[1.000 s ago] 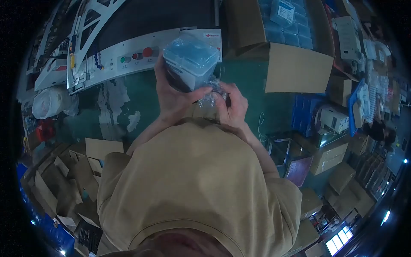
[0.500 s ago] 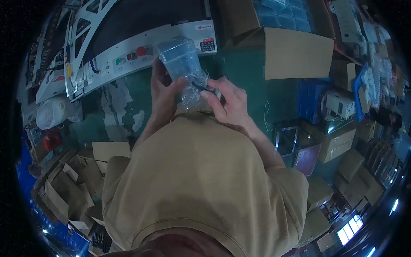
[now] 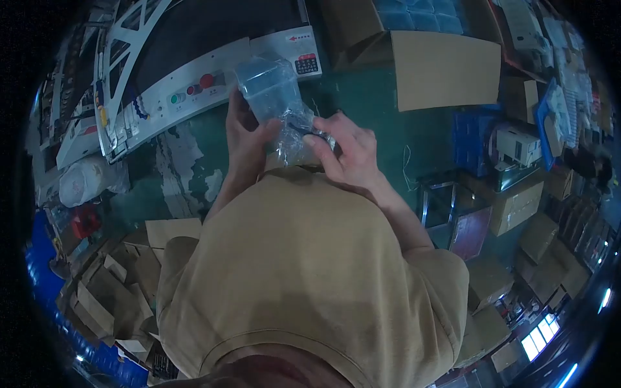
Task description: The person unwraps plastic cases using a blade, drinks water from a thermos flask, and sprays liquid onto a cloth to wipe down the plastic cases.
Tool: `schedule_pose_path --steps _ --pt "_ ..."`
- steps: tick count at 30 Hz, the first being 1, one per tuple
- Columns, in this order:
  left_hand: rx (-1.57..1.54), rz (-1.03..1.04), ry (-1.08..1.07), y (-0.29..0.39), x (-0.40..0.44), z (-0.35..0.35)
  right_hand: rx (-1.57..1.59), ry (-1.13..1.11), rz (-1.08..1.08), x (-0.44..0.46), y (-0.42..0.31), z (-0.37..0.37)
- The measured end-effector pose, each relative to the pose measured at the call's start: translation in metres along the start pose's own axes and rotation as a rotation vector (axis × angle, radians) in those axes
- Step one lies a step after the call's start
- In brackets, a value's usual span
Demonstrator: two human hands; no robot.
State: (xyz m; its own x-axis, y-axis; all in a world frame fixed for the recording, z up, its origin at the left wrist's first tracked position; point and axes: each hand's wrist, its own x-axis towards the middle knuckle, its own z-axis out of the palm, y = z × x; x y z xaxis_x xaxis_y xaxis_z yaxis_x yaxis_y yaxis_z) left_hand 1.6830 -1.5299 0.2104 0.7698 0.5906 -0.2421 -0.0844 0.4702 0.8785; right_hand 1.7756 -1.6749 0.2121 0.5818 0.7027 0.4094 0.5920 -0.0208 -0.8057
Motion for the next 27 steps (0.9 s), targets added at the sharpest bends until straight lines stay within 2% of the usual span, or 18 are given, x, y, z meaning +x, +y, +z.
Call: schedule_pose_path --steps 5,10,17,19,23,24,25,26,27 --pt "0.066 0.019 -0.053 0.009 0.001 -0.001 -0.006 -0.016 0.067 0.0 -0.01 0.001" --pt "0.083 0.017 -0.065 0.007 -0.001 0.001 -0.058 0.074 -0.052 0.004 0.0 0.005" --pt "0.154 -0.013 -0.048 0.005 -0.004 0.002 -0.15 0.093 -0.059 0.007 0.002 0.005" --pt "0.147 -0.017 -0.027 0.005 -0.004 0.001 -0.231 0.132 -0.199 0.008 0.009 0.007" --pt "0.153 -0.055 -0.037 -0.001 -0.003 -0.003 -0.284 0.154 -0.257 0.009 0.013 0.01" --pt "0.132 -0.062 -0.034 -0.008 -0.003 -0.005 -0.197 0.178 -0.138 0.01 0.011 0.01" --pt "0.245 -0.039 -0.097 -0.013 -0.008 -0.004 -0.111 0.203 -0.017 0.011 0.008 0.01" --pt "0.357 -0.013 -0.16 -0.021 -0.014 -0.003 -0.027 0.357 0.034 0.018 0.008 0.007" --pt "0.55 -0.128 -0.242 -0.042 -0.017 -0.011 0.059 0.508 0.086 0.027 0.009 0.002"
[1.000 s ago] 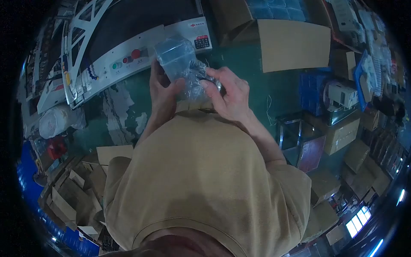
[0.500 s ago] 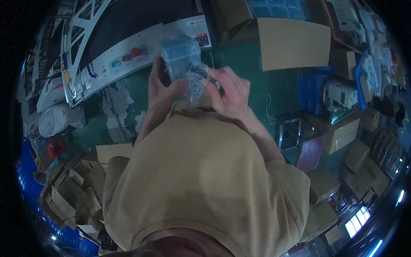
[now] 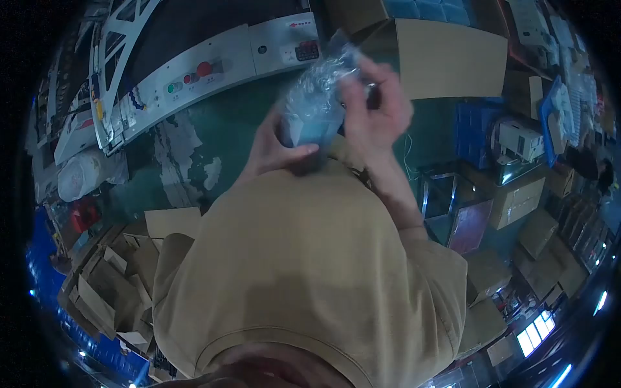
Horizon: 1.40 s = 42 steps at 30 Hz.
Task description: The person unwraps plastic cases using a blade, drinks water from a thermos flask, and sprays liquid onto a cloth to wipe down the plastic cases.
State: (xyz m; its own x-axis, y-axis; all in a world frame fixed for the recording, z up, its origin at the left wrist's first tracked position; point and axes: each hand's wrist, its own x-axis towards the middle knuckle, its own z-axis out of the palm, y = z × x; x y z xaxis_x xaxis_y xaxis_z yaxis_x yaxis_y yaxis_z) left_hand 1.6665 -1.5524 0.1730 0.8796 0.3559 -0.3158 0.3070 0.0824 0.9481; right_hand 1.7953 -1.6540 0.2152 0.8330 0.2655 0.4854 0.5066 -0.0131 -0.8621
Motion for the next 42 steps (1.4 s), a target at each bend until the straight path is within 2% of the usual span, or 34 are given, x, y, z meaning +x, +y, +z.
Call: schedule_pose_path --steps 1,2,3,4,6,7,10,11,13,14,15,17,19,21,25,26,27,28,32,35,37,39,40,42 --pt "0.003 -0.002 0.0 0.005 0.0 -0.003 -0.035 0.026 -0.043 0.012 -0.002 -0.005" --pt "-0.219 -0.039 0.018 0.013 -0.001 -0.007 -0.076 0.053 -0.081 0.022 -0.006 -0.01" --pt "-0.443 -0.076 0.036 0.018 -0.003 -0.01 0.085 0.047 0.031 0.029 -0.015 -0.012" --pt "-0.454 -0.073 0.085 0.018 -0.004 -0.013 0.079 0.046 0.029 0.029 -0.012 -0.015" --pt "-0.473 -0.072 0.074 0.021 -0.004 -0.017 0.257 -0.175 0.375 0.029 0.0 -0.023" --pt "-0.482 -0.082 0.061 0.023 -0.004 -0.019 0.295 -0.248 0.478 0.021 0.007 -0.025" --pt "-0.567 -0.146 0.026 0.026 -0.006 -0.021 0.421 -0.478 0.57 0.005 0.006 -0.025" --pt "-0.566 -0.149 0.027 0.027 -0.006 -0.021 0.422 -0.478 0.574 0.005 0.006 -0.023" --pt "-0.466 -0.128 0.038 0.03 -0.005 -0.022 0.054 -0.63 0.059 0.005 0.006 -0.017" --pt "-0.464 -0.128 0.035 0.03 -0.004 -0.023 -0.006 -0.663 -0.079 0.006 0.001 -0.012" --pt "-0.453 -0.137 -0.003 0.029 -0.003 -0.023 -0.01 -0.661 -0.077 0.009 -0.002 -0.012" --pt "-0.444 -0.152 -0.046 0.028 -0.002 -0.024 -0.266 -0.836 -0.124 0.014 -0.006 -0.015" --pt "-0.44 -0.272 -0.135 0.026 -0.002 -0.027 -0.229 -0.834 -0.169 0.017 0.003 -0.016" --pt "-0.453 -0.27 -0.222 0.016 -0.001 -0.03 -0.113 -0.917 -0.284 0.024 0.003 -0.014" --pt "-0.437 -0.298 -0.43 0.003 0.007 -0.037 -0.117 -1.09 -0.421 0.03 0.005 -0.013" --pt "-0.438 -0.298 -0.43 0.006 0.007 -0.036 -0.191 -1.116 -0.507 0.028 0.006 -0.011" --pt "-0.46 -0.405 -0.394 0.013 0.007 -0.034 -0.262 -1.14 -0.594 0.026 0.007 -0.01" --pt "-0.481 -0.511 -0.356 0.018 0.006 -0.034 -0.258 -1.142 -0.593 0.022 0.009 -0.009" --pt "-0.574 -0.572 -0.348 0.022 0.006 -0.036 -0.345 -1.13 -0.642 0.018 0.018 -0.001" --pt "-0.49 -0.645 -0.369 0.026 0.012 -0.042 -0.376 -1.151 -0.682 0.022 0.018 0.01" --pt "-0.364 -0.383 -0.479 0.022 0.012 -0.042 -0.393 -1.165 -0.683 0.027 0.019 0.016" --pt "-0.228 -0.325 -0.639 0.011 0.013 -0.036 -0.601 -1.245 -0.713 0.039 0.031 0.025" --pt "-0.023 -0.258 -0.738 0.026 0.015 -0.034 -0.698 -1.241 -0.65 0.052 0.038 0.03" --pt "-0.124 -0.258 -0.708 0.031 0.011 -0.035 -0.717 -1.177 -0.594 0.061 0.053 0.024"
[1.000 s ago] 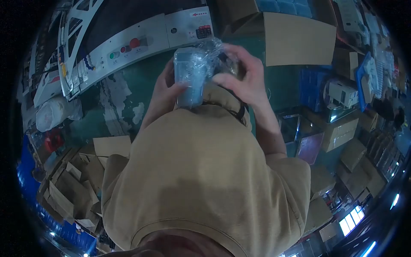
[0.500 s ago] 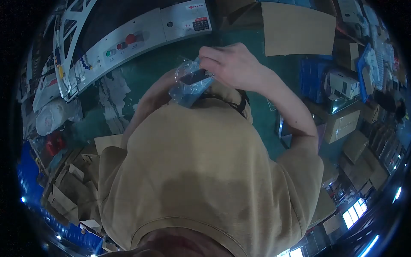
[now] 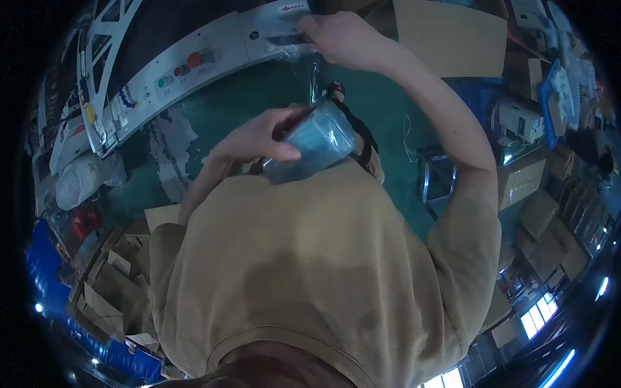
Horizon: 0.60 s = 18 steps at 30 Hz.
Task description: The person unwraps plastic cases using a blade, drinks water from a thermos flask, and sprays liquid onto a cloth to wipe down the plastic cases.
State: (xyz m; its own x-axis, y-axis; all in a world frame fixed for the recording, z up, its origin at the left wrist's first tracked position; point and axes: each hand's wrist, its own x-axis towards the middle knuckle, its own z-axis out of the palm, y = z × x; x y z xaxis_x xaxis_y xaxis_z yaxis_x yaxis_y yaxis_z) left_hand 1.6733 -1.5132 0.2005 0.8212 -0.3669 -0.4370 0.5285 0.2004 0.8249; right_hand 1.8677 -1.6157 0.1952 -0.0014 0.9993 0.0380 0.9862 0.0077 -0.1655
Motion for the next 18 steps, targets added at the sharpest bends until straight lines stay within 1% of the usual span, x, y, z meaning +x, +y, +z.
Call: schedule_pose_path --steps 1,2,4,5,7,9,11,13,14,15,16,17,18 --pt "-0.098 0.038 0.031 0.001 -0.002 0.001 0.011 0.041 0.058 -0.005 0.01 0.002" --pt "-0.098 0.041 0.029 0.0 -0.004 0.003 0.026 0.084 0.118 -0.011 0.019 0.005" --pt "-0.081 0.134 0.251 -0.008 -0.008 0.005 0.062 0.167 0.223 -0.025 0.033 0.013" --pt "-0.086 0.136 0.262 -0.012 -0.01 0.006 0.084 0.208 0.271 -0.032 0.039 0.018" --pt "-0.105 0.294 0.348 -0.014 -0.014 0.004 0.131 0.251 0.513 -0.052 0.048 0.029" --pt "-0.076 0.334 0.402 -0.019 -0.019 -0.001 -0.053 0.254 0.809 -0.066 0.051 0.029" --pt "-0.049 0.365 0.442 -0.02 -0.022 -0.001 0.05 0.43 0.998 -0.082 0.058 0.018" --pt "-0.173 0.346 0.635 -0.018 -0.022 0.0 0.695 0.774 0.903 -0.095 0.054 0.004" --pt "-0.171 0.351 0.637 -0.017 -0.021 -0.002 0.724 0.809 0.939 -0.099 0.044 -0.002" --pt "-0.095 0.359 0.688 -0.016 -0.02 -0.004 0.723 0.813 0.935 -0.096 0.03 -0.009" --pt "-0.018 0.364 0.734 -0.015 -0.019 -0.005 0.844 0.727 0.974 -0.086 0.01 -0.017" --pt "-0.013 0.365 0.727 -0.014 -0.017 -0.005 0.962 0.64 1.014 -0.075 -0.011 -0.024" --pt "0.161 0.405 0.773 -0.014 -0.015 -0.003 0.945 0.55 0.948 -0.061 -0.036 -0.03"
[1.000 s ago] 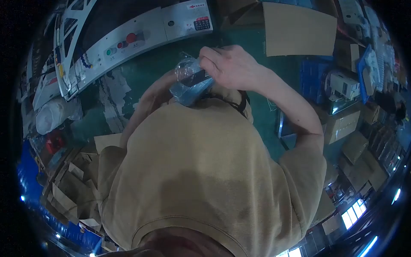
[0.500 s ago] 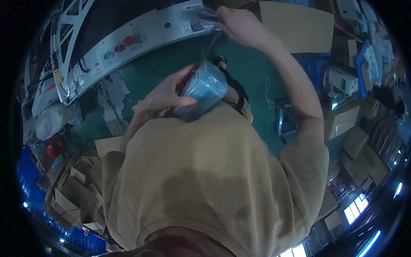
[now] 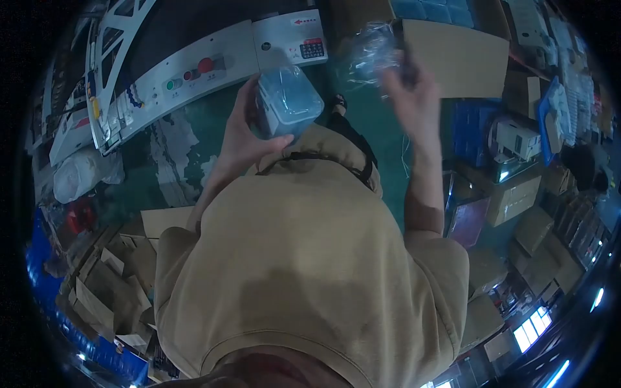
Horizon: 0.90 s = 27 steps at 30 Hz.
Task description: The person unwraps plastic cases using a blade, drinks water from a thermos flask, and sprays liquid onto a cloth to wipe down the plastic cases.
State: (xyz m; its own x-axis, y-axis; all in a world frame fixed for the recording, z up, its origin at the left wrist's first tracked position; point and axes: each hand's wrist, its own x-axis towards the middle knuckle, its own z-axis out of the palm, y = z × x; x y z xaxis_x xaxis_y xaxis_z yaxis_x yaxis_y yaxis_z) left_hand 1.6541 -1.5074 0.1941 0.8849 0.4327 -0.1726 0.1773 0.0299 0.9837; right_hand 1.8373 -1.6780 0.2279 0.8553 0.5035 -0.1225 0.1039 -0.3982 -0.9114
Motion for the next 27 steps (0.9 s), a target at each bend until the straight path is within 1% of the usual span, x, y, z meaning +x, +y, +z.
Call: schedule_pose_path --steps 1,2,3,4,5,6,7,8,10,11,13,17,19,22,23,25,26,27 --pt "0.147 0.1 0.017 -0.001 0.0 0.003 -0.053 -0.09 -0.03 -0.01 -0.012 0.018" --pt "0.145 0.104 0.004 -0.002 0.0 0.006 -0.09 -0.146 -0.087 -0.012 -0.01 0.032" --pt "0.241 0.176 0.024 -0.004 0.0 0.009 -0.127 -0.203 -0.146 -0.013 -0.005 0.042" --pt "0.336 0.249 0.047 -0.005 -0.001 0.01 -0.129 -0.194 -0.146 -0.014 -0.006 0.05" --pt "0.335 0.254 0.043 -0.006 -0.001 0.01 -0.127 -0.171 -0.212 -0.016 -0.008 0.057" --pt "0.394 0.318 0.072 -0.008 -0.001 0.009 -0.125 -0.153 -0.278 -0.016 -0.009 0.061" --pt "0.452 0.379 0.103 -0.008 -0.002 0.008 -0.141 -0.161 -0.257 -0.018 -0.01 0.064" --pt "0.451 0.376 0.105 -0.008 -0.005 0.007 -0.141 -0.165 -0.257 -0.021 -0.009 0.067" --pt "0.524 0.269 0.128 -0.007 -0.013 0.009 -0.188 -0.152 -0.346 -0.027 -0.008 0.072" --pt "0.522 0.263 0.131 -0.011 -0.015 0.009 -0.189 -0.159 -0.343 -0.028 -0.008 0.073" --pt "0.623 0.336 0.188 -0.021 -0.02 0.01 -0.125 -0.281 -0.213 -0.03 -0.01 0.075" --pt "0.656 0.295 0.198 -0.024 -0.03 0.009 -0.161 -0.359 -0.186 -0.032 -0.014 0.079" --pt "0.629 0.234 0.202 -0.031 -0.035 0.01 -0.174 -0.476 -0.157 -0.029 -0.012 0.08" --pt "0.578 0.204 0.182 -0.034 -0.041 0.01 -0.128 -0.524 -0.109 -0.028 0.001 0.085" --pt "0.578 0.202 0.18 -0.036 -0.042 0.01 -0.127 -0.523 -0.106 -0.03 0.01 0.088" --pt "0.555 0.235 0.169 -0.038 -0.043 0.008 -0.205 -0.328 -0.241 -0.033 0.027 0.093" --pt "0.556 0.236 0.167 -0.037 -0.043 0.008 -0.204 -0.326 -0.241 -0.031 0.03 0.092" --pt "0.516 0.25 0.185 -0.035 -0.045 0.007 -0.299 -0.295 -0.186 -0.028 0.033 0.088"
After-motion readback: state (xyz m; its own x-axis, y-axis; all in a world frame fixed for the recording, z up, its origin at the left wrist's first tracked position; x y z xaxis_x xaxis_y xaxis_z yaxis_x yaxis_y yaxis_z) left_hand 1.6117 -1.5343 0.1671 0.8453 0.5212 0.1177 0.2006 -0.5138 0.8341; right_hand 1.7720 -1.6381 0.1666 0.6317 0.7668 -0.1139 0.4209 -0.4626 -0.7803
